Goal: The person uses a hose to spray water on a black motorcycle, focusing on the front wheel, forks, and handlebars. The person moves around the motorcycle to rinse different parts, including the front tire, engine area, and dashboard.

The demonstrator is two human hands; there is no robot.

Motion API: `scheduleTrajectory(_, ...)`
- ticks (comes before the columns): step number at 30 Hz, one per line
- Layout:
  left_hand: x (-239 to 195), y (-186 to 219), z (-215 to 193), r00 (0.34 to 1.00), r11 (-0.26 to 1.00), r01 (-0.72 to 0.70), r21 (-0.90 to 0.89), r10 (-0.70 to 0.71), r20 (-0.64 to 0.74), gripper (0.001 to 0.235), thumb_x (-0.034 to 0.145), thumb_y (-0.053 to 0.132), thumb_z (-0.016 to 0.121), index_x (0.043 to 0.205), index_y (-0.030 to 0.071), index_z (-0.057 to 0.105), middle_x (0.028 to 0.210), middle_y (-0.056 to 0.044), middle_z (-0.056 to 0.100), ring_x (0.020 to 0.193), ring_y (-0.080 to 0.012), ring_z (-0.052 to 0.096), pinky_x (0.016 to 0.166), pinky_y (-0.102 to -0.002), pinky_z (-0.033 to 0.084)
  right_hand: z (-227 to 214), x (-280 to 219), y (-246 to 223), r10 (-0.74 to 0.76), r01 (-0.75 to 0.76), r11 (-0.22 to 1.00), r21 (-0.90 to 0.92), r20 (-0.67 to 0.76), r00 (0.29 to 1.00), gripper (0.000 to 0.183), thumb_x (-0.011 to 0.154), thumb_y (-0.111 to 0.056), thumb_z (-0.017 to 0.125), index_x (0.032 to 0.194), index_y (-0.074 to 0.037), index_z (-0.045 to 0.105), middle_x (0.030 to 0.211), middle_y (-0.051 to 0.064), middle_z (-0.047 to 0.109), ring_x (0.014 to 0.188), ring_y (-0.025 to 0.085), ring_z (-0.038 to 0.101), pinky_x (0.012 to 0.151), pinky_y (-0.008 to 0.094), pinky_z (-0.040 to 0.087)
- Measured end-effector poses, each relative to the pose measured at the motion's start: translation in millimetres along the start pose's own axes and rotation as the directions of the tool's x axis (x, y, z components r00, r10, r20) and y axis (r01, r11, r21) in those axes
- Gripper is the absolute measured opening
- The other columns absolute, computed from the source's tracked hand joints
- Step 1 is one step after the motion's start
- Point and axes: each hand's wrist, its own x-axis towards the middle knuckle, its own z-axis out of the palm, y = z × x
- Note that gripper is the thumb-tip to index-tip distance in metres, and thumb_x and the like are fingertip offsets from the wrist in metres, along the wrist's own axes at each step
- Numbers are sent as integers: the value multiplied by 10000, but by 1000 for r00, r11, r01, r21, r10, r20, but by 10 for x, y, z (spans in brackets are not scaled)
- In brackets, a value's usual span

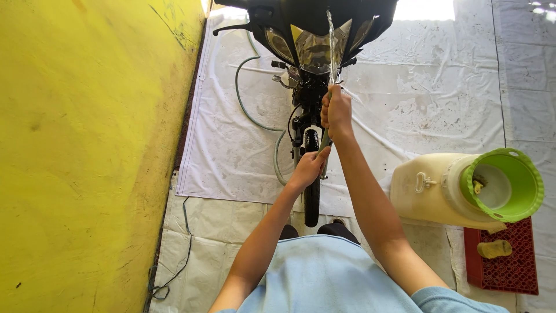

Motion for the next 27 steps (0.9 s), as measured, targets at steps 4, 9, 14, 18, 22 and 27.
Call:
scheduleTrajectory(4, -157, -663, 173, 990, 990, 130, 54, -132, 40, 716, 967, 756, 497, 552, 175, 549, 479, -49, 526, 550, -234, 543, 618, -322, 432, -291, 105, 865, 144, -144, 989, -35, 4, 990, 407, 998, -411, 449, 636, -225, 446, 452, -106, 342, 308, 60, 303, 311, 204, 237)
scheduleTrajectory(9, -576, -1246, 365, 925, 933, 357, 41, -359, 121, 647, 972, 689, 538, 598, 160, 545, 478, -16, 463, 459, -171, 456, 463, -290, 361, -700, -124, 1802, 352, -355, 935, -25, -82, 933, 398, 965, -399, 429, 602, -238, 402, 447, -120, 295, 316, 46, 252, 318, 229, 206)
scheduleTrajectory(14, -709, -1660, 490, 888, 909, 409, 84, -418, 191, 671, 973, 715, 560, 630, 139, 579, 483, -43, 470, 403, -161, 439, 398, -281, 348, -891, -432, 1902, 448, -452, 892, 18, -173, 877, 379, 921, -418, 429, 620, -199, 358, 508, -86, 193, 365, 47, 191, 338, 247, 174)
scheduleTrajectory(18, -674, -1859, 544, 888, 906, 392, 158, -418, 192, 692, 960, 744, 543, 629, 139, 607, 498, -58, 521, 450, -201, 518, 451, -306, 422, -925, -451, 1941, 476, -479, 877, 32, -175, 862, 388, 917, -428, 431, 609, -211, 339, 509, -92, 184, 362, 36, 184, 336, 226, 168)
scheduleTrajectory(22, -761, -1905, 523, 881, 898, 411, 156, -435, 184, 690, 958, 757, 543, 633, 150, 596, 504, -51, 512, 454, -181, 502, 450, -288, 411, -849, -486, 1991, 495, -502, 865, 9, -178, 850, 391, 913, -450, 428, 626, -195, 355, 515, -85, 188, 366, 32, 192, 335, 226, 175)
scheduleTrajectory(27, -852, -1920, 466, 882, 894, 423, 145, -443, 160, 715, 959, 767, 533, 594, 156, 603, 485, -51, 521, 490, -205, 557, 518, -305, 465, -713, -572, 1963, 481, -489, 872, -26, -141, 865, 413, 925, -426, 441, 585, -202, 371, 468, -80, 216, 332, 53, 195, 326, 239, 165)
